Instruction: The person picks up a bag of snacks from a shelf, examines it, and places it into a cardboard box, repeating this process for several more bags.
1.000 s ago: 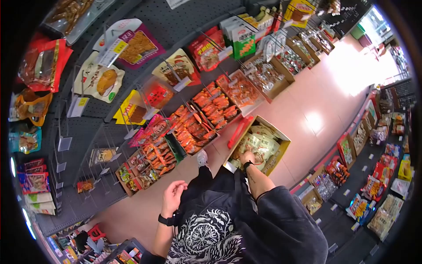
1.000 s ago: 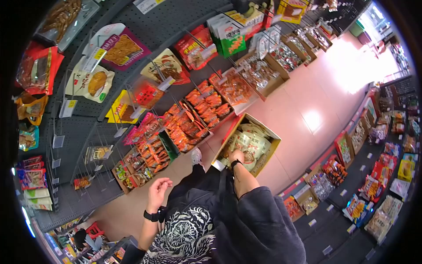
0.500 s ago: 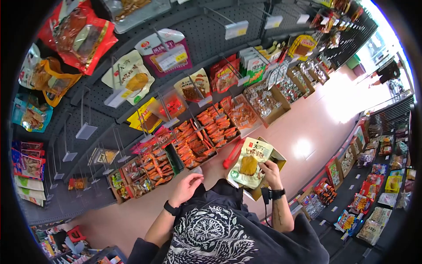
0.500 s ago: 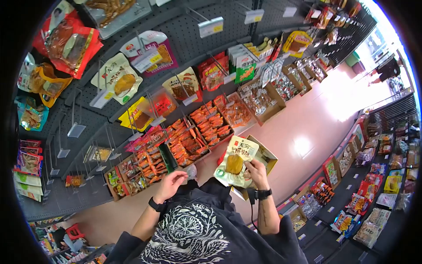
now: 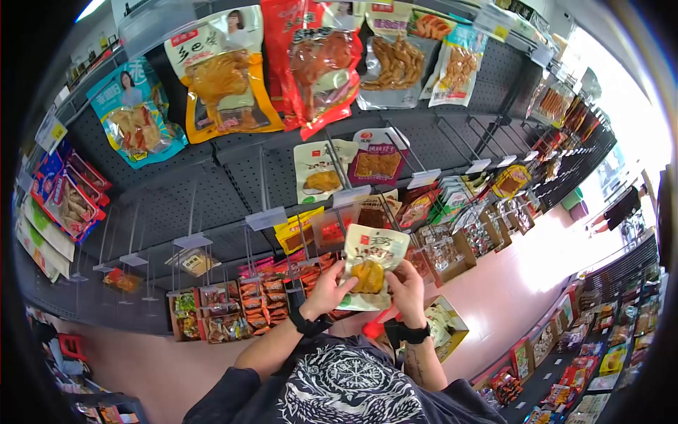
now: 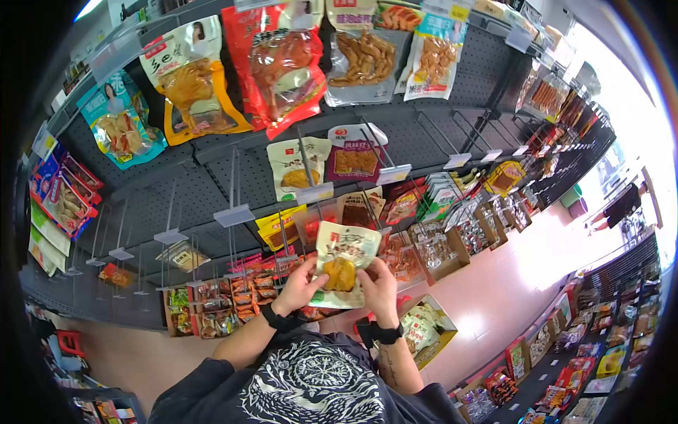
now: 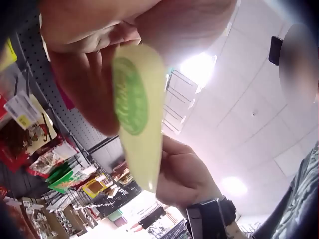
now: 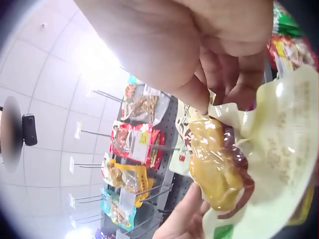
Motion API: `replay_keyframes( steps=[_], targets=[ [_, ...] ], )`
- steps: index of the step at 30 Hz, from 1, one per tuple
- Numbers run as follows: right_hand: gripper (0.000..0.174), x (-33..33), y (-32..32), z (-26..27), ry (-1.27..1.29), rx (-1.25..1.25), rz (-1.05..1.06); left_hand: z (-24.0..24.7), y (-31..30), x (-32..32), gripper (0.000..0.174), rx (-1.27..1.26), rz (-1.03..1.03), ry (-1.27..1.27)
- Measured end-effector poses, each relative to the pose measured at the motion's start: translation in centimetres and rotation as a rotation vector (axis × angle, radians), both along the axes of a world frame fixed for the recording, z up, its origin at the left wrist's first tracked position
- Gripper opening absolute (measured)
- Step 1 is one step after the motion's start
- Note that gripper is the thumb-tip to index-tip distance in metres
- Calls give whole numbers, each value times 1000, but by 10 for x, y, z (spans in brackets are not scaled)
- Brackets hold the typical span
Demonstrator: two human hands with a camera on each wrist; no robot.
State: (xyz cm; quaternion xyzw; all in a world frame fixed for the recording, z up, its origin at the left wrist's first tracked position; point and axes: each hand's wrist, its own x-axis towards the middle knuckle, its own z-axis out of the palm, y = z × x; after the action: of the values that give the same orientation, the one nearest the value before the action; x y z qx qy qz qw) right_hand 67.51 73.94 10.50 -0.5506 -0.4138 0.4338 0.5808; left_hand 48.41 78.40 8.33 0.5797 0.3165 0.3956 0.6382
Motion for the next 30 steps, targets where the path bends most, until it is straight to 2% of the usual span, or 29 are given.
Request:
replay_keyframes(
  steps=[1, 2, 3, 5, 6, 8, 9, 12, 17, 19, 20, 21, 23, 24, 27, 30],
  targets=[
    [29, -9, 6, 3, 3, 1, 18, 6, 4, -6, 36, 39, 17, -15],
    [41, -12, 12, 6, -47, -89, 70, 3, 10, -11, 36, 41, 17, -24],
    [41, -20, 16, 11, -55, -89, 71, 0, 17, -16, 39, 92, 42, -24],
    [56, -41, 20, 24, -711, 151, -217, -6, 23, -26, 42, 141, 70, -29],
    [68, -45, 21, 27, -720, 189, -155, 0, 25, -29, 43, 108, 111, 13],
    [62, -59, 28, 28, -861, 299, -116, 12, 28, -38, 44, 50, 142, 185],
    [60, -67, 30, 31, -952, 332, -78, 11, 32, -39, 44, 42, 140, 182],
    [58, -85, 32, 32, -993, 322, 3, 1, 37, -38, 42, -22, 109, -139],
    [57, -94, 37, 36, -1020, 322, 14, 4, 43, -42, 43, -52, 72, -128],
    [53, -94, 40, 41, -1094, 380, -48, 7, 47, -39, 45, 74, 70, -161],
    [52, -90, 45, 39, -1055, 390, -44, 10, 48, -37, 42, 53, 95, -182],
    [53, -85, 50, 41, -955, 396, -35, 17, 50, -39, 42, 42, 94, -179],
    [54, -73, 57, 44, -956, 449, -59, 28, 56, -41, 41, 169, 111, 108],
    [55, -68, 61, 45, -989, 495, -65, 33, 57, -39, 39, 290, 175, 106],
    [56, -65, 67, 49, -1037, 557, -95, 54, 59, -37, 38, 428, 216, 193],
    [59, -67, 79, 44, -1077, 580, -132, 54, 67, -32, 38, 431, 246, 193]
  ],
)
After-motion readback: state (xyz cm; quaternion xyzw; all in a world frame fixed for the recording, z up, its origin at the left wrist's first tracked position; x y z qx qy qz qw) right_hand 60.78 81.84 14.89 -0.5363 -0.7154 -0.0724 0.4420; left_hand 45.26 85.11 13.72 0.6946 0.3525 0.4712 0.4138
